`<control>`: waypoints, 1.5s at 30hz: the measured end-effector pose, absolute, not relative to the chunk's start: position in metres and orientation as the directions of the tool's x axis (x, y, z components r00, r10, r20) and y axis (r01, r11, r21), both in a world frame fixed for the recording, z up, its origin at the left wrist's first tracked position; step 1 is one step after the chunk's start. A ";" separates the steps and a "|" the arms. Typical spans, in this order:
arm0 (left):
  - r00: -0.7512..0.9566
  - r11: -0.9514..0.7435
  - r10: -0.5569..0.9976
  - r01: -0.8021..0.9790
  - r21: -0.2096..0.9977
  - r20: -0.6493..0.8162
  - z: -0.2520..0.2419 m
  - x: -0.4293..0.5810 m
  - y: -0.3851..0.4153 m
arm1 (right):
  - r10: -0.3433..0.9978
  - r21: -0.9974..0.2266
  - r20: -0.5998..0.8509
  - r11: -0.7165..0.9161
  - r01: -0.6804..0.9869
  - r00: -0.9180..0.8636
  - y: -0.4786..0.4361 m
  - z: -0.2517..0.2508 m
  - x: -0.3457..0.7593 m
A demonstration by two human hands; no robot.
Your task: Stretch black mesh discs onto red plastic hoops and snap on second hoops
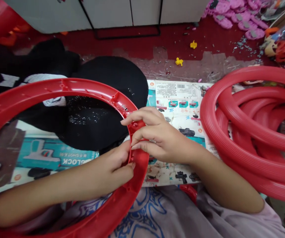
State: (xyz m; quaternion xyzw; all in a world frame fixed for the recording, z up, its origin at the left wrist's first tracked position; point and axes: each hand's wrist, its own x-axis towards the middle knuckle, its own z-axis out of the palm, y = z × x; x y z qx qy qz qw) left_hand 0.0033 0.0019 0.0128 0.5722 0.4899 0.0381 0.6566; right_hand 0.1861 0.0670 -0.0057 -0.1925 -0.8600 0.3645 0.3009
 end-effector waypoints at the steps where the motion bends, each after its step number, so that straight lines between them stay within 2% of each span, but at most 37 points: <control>1: 0.518 0.341 0.607 0.515 0.786 -0.603 0.014 0.003 0.002 | 0.556 -0.738 0.381 0.665 0.119 -0.739 0.067 -0.007 0.185; 5: 0.502 0.367 0.604 0.513 0.776 -0.618 0.016 0.003 0.001 | 0.593 -0.743 0.361 0.649 0.162 -0.720 0.066 -0.008 0.185; 12: 0.538 0.402 0.635 0.382 0.832 -0.554 0.011 0.001 -0.003 | 0.644 -0.837 0.248 0.519 0.174 -0.724 0.071 -0.006 0.190; 17: 0.561 0.403 0.590 0.419 0.814 -0.581 0.012 0.001 -0.002 | 0.603 -0.794 0.323 0.592 0.138 -0.729 0.078 -0.008 0.194; 24: 0.589 0.366 0.586 0.421 0.830 -0.557 0.013 0.004 -0.002 | 0.475 -0.697 0.397 0.712 0.078 -0.786 0.083 -0.008 0.196; 30: 0.587 0.361 0.579 0.439 0.823 -0.566 0.020 0.008 0.000 | 0.419 -0.582 0.434 0.806 0.107 -0.798 0.084 -0.011 0.198; 36: 0.594 0.372 0.480 0.528 0.763 -0.646 0.022 0.007 0.003 | 0.386 -0.593 0.420 0.802 0.073 -0.822 0.082 -0.009 0.197; 45: 0.609 0.345 0.451 0.556 0.756 -0.653 0.015 0.004 0.000 | 0.446 -0.670 0.293 0.727 0.151 -0.845 0.078 -0.007 0.194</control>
